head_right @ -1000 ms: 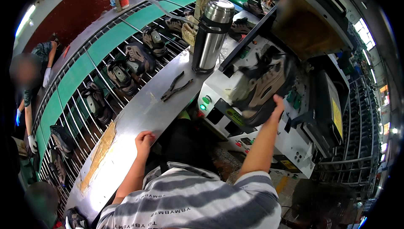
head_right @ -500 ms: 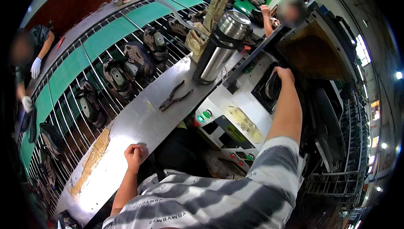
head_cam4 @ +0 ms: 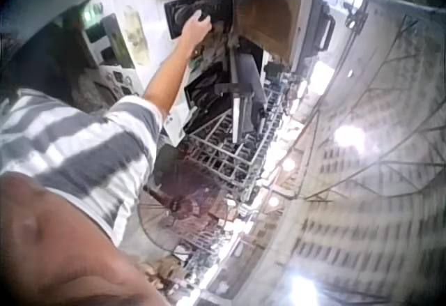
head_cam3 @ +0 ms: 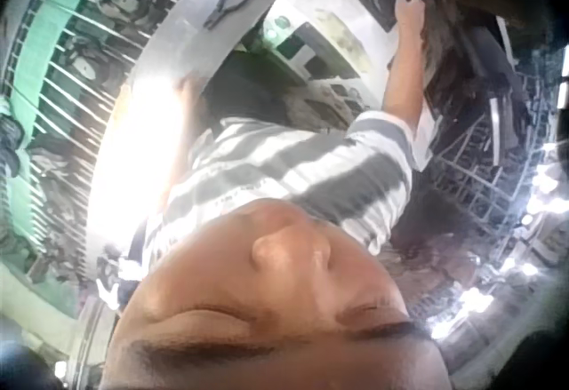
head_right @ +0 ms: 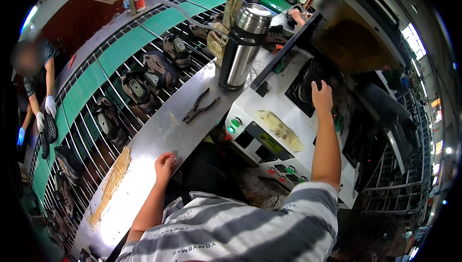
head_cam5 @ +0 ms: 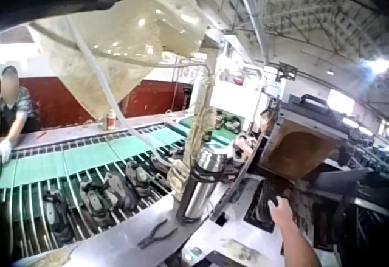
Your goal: The person takes shoes and outsoles from a conveyor belt, places them into a heat-press machine to bond them, and سپس places the bonded shoes back onto the belt.
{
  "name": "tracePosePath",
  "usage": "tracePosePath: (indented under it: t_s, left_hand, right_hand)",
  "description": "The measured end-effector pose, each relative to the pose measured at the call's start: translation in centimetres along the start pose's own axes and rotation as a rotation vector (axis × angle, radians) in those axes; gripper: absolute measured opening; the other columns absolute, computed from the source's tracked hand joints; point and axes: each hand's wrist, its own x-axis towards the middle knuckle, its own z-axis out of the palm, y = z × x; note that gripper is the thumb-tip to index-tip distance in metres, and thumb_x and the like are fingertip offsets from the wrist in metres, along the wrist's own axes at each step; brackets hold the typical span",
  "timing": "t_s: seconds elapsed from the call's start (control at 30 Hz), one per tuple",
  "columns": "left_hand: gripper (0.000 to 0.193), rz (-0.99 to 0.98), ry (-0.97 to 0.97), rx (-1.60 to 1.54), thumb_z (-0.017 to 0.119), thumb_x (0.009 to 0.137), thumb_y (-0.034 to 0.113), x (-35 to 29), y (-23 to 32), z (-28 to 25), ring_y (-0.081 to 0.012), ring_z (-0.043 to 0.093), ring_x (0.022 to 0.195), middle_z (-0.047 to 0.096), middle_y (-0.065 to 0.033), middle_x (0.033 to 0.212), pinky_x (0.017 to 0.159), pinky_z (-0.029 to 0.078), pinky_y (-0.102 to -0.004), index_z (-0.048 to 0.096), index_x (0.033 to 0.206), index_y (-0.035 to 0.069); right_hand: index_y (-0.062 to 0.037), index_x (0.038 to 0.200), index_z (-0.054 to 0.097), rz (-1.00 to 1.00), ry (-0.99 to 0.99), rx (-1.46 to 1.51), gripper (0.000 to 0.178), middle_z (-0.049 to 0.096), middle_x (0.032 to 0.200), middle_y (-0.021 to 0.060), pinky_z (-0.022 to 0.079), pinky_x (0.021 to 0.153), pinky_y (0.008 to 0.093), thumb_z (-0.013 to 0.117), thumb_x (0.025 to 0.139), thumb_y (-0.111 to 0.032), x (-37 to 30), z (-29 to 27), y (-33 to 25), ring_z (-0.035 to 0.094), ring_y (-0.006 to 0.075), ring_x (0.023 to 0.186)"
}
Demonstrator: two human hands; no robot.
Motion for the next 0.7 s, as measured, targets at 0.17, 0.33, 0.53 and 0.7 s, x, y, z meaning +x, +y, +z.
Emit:
tracePosePath:
  t_s: [0.17, 0.33, 0.53, 0.7]
  left_hand:
    - [0.056, -0.111, -0.431, -0.044, 0.055, 0.094, 0.028, 0.6, 3.4, 10.0, -0.0237, 0.044, 0.129, 0.046, -0.0131, 0.141, 0.099, 0.041, -0.0368, 0.04, 0.142, 0.004]
    - [0.069, -0.244, -0.605, -0.523, 0.047, 0.098, 0.034, 4.7, 3.1, 21.6, -0.0271, 0.015, 0.145, 0.016, -0.0138, 0.157, 0.116, 0.018, -0.0439, 0.016, 0.149, -0.001]
    - [0.055, -0.343, -0.495, -0.464, 0.047, 0.096, 0.031, 2.5, 4.9, 21.5, -0.0302, 0.033, 0.137, 0.037, -0.0144, 0.148, 0.114, 0.025, -0.044, 0.039, 0.141, 0.001]
    - [0.043, -0.291, -0.504, -0.399, 0.05, 0.091, 0.027, 0.5, 1.7, 11.6, -0.0249, 0.055, 0.114, 0.059, -0.0113, 0.123, 0.1, 0.041, -0.0394, 0.055, 0.126, 0.002]
  right_hand:
    - [-0.0087, 0.126, 0.054, 0.0, 0.186, -0.028, 0.051, 0.053, 0.13, 0.0171, 0.043, 0.098, 0.0441, 0.063, 0.086, -0.039, -6.1, -4.2, 9.8, 0.051, 0.0352, 0.12]
    - [-0.0132, 0.126, 0.057, 0.254, 0.249, -0.268, 0.054, 0.056, 0.125, 0.0169, 0.044, 0.097, 0.0462, 0.066, 0.079, -0.038, -7.5, -9.5, 19.4, 0.053, 0.0374, 0.115]
    - [-0.0215, 0.149, 0.031, 0.712, -0.028, -0.284, 0.092, 0.033, 0.149, 0.0171, 0.037, 0.106, 0.0521, 0.068, 0.072, -0.057, -3.9, -14.1, 29.0, 0.035, 0.0388, 0.134]
    - [-0.0073, 0.149, 0.027, 0.645, -0.108, -0.039, 0.106, 0.029, 0.151, 0.0219, 0.032, 0.109, 0.0496, 0.071, 0.066, -0.057, 0.0, -11.4, 36.1, 0.033, 0.0397, 0.135]
